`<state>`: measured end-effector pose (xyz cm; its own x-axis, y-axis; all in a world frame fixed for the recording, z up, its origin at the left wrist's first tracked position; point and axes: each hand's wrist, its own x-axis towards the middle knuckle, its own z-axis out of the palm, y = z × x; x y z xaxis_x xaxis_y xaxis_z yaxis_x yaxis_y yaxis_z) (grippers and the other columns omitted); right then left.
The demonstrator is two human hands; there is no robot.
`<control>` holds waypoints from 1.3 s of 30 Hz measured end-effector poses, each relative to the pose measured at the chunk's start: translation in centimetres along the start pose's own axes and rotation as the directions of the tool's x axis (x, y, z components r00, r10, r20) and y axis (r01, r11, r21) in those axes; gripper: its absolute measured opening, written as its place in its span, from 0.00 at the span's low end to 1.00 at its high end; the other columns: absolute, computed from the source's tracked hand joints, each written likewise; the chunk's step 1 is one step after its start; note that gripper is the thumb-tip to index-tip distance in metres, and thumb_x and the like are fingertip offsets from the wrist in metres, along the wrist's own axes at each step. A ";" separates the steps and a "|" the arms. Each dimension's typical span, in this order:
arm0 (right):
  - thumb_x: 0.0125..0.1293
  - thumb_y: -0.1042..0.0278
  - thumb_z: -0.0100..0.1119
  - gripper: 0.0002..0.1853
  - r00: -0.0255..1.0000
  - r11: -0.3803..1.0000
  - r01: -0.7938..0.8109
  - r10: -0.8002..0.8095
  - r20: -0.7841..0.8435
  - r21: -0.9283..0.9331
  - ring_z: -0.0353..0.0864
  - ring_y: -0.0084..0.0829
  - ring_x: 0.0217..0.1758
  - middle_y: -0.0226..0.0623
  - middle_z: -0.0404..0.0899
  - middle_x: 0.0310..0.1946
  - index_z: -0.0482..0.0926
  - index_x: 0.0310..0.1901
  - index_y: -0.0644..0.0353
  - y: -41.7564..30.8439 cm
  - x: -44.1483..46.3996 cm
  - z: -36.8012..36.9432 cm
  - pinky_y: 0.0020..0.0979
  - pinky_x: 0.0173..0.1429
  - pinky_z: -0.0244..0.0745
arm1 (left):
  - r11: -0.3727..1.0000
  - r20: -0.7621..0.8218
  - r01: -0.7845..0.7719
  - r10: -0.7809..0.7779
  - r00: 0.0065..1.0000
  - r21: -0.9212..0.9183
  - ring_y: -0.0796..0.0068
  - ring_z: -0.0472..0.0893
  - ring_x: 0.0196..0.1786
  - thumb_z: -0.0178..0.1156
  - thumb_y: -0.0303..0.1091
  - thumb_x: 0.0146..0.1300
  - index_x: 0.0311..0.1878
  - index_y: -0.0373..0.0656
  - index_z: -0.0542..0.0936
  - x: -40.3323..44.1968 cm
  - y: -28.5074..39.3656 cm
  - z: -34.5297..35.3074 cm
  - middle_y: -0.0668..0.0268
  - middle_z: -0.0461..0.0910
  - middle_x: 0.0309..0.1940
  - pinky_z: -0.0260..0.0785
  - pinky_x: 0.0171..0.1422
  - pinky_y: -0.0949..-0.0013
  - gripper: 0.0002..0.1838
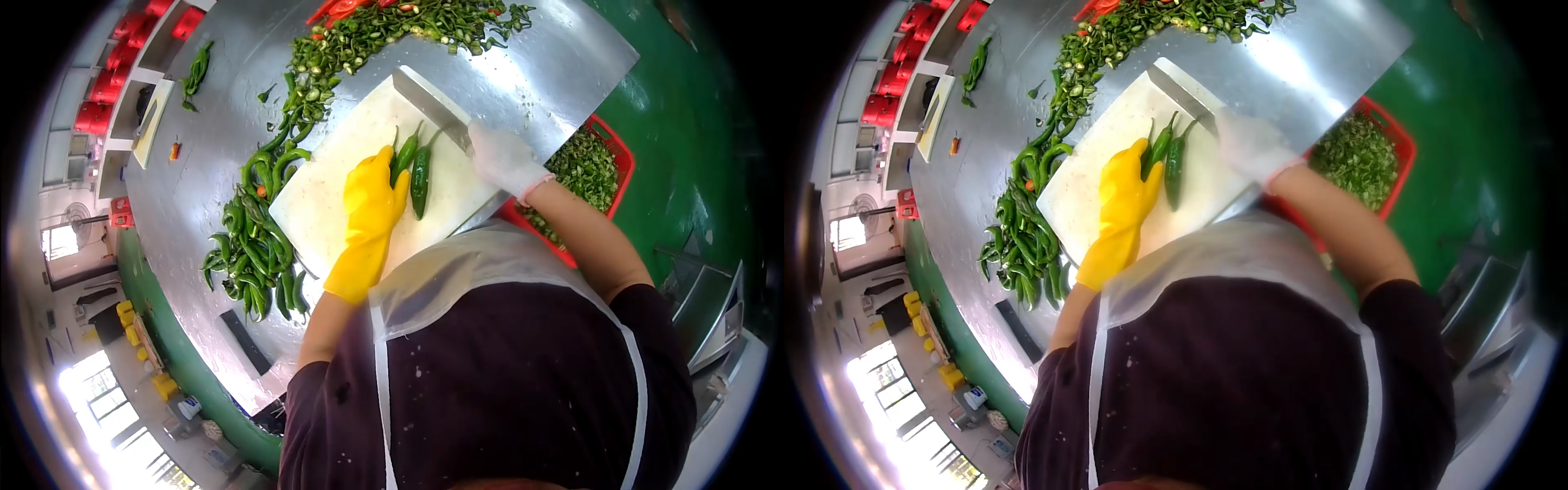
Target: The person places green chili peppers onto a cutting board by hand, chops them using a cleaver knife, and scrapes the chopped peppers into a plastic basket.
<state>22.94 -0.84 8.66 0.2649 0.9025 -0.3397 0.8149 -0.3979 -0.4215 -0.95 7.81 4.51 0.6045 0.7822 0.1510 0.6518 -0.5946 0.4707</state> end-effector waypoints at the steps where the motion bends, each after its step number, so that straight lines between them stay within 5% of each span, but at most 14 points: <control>1: 0.77 0.59 0.53 0.19 1.000 1.000 0.009 -0.009 -0.003 -0.010 0.88 0.65 0.50 0.63 0.87 0.44 0.74 0.58 0.67 0.2 0.1 0.1 0.61 0.57 0.80 | 1.000 0.001 -0.020 0.020 1.000 -0.006 0.43 0.85 0.55 0.71 0.37 0.65 0.64 0.37 0.83 0.2 0.1 0.1 0.48 0.87 0.51 0.76 0.61 0.49 0.26; 6: 0.77 0.59 0.53 0.19 0.999 0.999 0.029 -0.030 -0.040 -0.013 0.87 0.65 0.51 0.63 0.87 0.45 0.74 0.58 0.66 1.3 0.6 0.8 0.61 0.59 0.79 | 0.992 -0.097 -0.108 0.101 0.990 -0.063 0.41 0.85 0.50 0.69 0.36 0.66 0.61 0.39 0.83 1.1 0.3 1.1 0.49 0.87 0.46 0.77 0.55 0.48 0.22; 12: 0.77 0.55 0.52 0.21 0.999 0.999 0.031 -0.031 -0.040 0.013 0.86 0.67 0.52 0.65 0.86 0.44 0.74 0.58 0.66 1.8 0.5 0.6 0.60 0.60 0.78 | 0.958 -0.292 -0.019 -0.068 0.954 -0.287 0.41 0.86 0.55 0.66 0.34 0.68 0.65 0.36 0.83 0.5 -0.3 3.2 0.46 0.88 0.52 0.78 0.61 0.50 0.24; 18: 0.78 0.52 0.50 0.22 0.998 0.999 0.005 -0.002 -0.063 0.039 0.85 0.67 0.53 0.66 0.86 0.46 0.73 0.61 0.62 2.3 -2.8 -1.0 0.61 0.61 0.77 | 0.971 0.038 0.125 -0.120 0.992 -0.203 0.45 0.89 0.54 0.64 0.32 0.72 0.69 0.36 0.82 1.0 -2.1 0.4 0.44 0.89 0.51 0.80 0.61 0.53 0.23; 21: 0.78 0.52 0.50 0.22 0.999 0.999 -0.035 0.035 -0.002 -0.010 0.86 0.67 0.52 0.65 0.86 0.46 0.73 0.61 0.60 2.5 -4.5 -1.3 0.61 0.60 0.77 | 0.990 0.138 0.139 -0.135 0.981 -0.021 0.47 0.89 0.55 0.64 0.34 0.71 0.68 0.42 0.83 2.4 -0.5 -1.1 0.47 0.90 0.53 0.80 0.61 0.54 0.23; 24: 0.79 0.51 0.51 0.19 0.997 0.996 -0.056 0.059 0.043 -0.073 0.87 0.67 0.50 0.61 0.87 0.43 0.72 0.57 0.59 2.4 -6.2 -1.3 0.62 0.56 0.78 | 0.979 0.179 0.195 -0.182 0.967 -0.055 0.48 0.88 0.57 0.64 0.36 0.70 0.68 0.46 0.84 4.0 0.0 -0.7 0.50 0.90 0.53 0.79 0.62 0.54 0.23; 33: 0.80 0.53 0.53 0.16 0.996 0.992 -0.033 0.043 0.080 -0.118 0.88 0.65 0.45 0.58 0.87 0.38 0.72 0.55 0.57 2.6 -7.3 -0.3 0.63 0.52 0.79 | 0.982 0.034 0.056 -0.050 0.998 -0.179 0.40 0.85 0.55 0.58 0.36 0.72 0.60 0.44 0.87 3.1 -0.4 0.7 0.47 0.89 0.48 0.77 0.60 0.46 0.18; 39: 0.80 0.52 0.52 0.16 0.997 0.993 -0.023 0.032 0.068 -0.119 0.87 0.65 0.43 0.59 0.87 0.38 0.71 0.55 0.57 1.6 -7.4 -0.8 0.63 0.50 0.79 | 0.967 -0.065 0.119 -0.137 0.988 -0.225 0.40 0.83 0.63 0.66 0.41 0.72 0.64 0.34 0.84 0.3 1.3 -0.3 0.41 0.86 0.58 0.74 0.71 0.49 0.24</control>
<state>22.75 -8.00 11.17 0.2546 0.8760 -0.4096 0.8641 -0.3963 -0.3103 -0.04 7.36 5.48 0.4787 0.8665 0.1411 0.5992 -0.4400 0.6688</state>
